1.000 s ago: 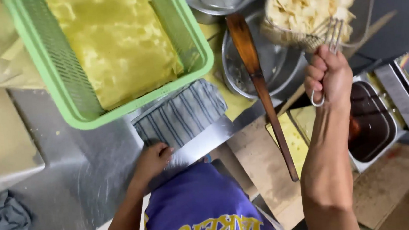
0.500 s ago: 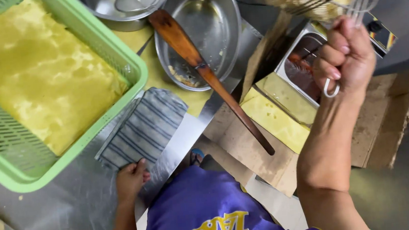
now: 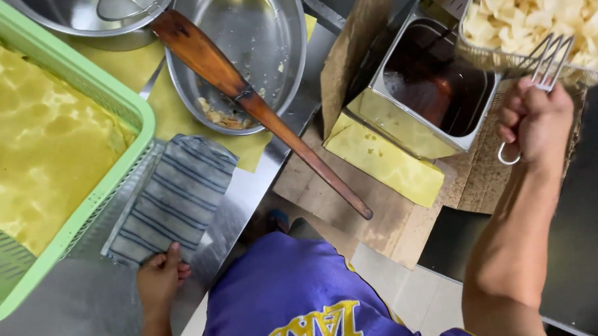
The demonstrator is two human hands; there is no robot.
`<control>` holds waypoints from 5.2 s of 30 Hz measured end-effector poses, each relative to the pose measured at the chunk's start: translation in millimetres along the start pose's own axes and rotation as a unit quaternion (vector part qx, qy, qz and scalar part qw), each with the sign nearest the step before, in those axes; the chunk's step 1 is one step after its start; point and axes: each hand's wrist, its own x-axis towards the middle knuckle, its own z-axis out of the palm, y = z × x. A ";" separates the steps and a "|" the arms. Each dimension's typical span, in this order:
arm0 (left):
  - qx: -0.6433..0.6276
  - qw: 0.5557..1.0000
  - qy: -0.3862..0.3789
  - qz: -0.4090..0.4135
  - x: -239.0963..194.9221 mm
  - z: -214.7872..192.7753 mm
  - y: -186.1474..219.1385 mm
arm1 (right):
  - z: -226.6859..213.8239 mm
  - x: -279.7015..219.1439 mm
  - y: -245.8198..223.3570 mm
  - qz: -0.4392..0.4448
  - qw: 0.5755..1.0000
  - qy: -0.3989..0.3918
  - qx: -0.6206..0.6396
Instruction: The person uses a long-handled strainer to stir food in a deep fryer and then lifts a basket of fried slices out of the oil. They transfer the fried slices into a green plastic basket and use a wooden spatula to spread them out.
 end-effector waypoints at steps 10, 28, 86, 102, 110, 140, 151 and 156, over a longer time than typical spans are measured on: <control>-0.006 1.000 0.021 -0.006 0.9 6.3 -2.7 | -42.7 26.7 52.1 -0.026 0.997 0.021 0.075; -0.051 0.997 0.054 -0.021 12.5 14.1 -13.1 | -46.4 73.0 84.7 -0.026 0.994 -0.070 0.079; 0.125 0.818 0.262 0.496 9.2 -129.6 39.6 | 511.9 -188.3 -55.3 -0.344 0.533 -0.496 -0.593; 0.120 0.823 0.258 0.491 -2.8 -133.3 41.2 | 542.5 -188.4 -49.6 -0.430 0.551 -0.448 -0.557; 0.110 0.812 0.280 0.501 7.8 -123.6 32.1 | 487.6 -215.3 -66.6 -0.420 0.591 -0.439 -0.531; 0.115 0.786 0.288 0.535 10.9 -138.2 35.3 | 366.8 -182.5 81.5 -0.377 0.707 -0.382 -0.461; 0.093 0.837 0.274 0.464 -4.2 -137.1 40.3 | 329.8 -168.1 70.6 -0.359 0.719 -0.456 -0.383; 0.098 0.833 0.280 0.468 5.2 -138.2 39.2 | 274.2 -160.4 2.0 -0.353 0.813 -0.461 -0.037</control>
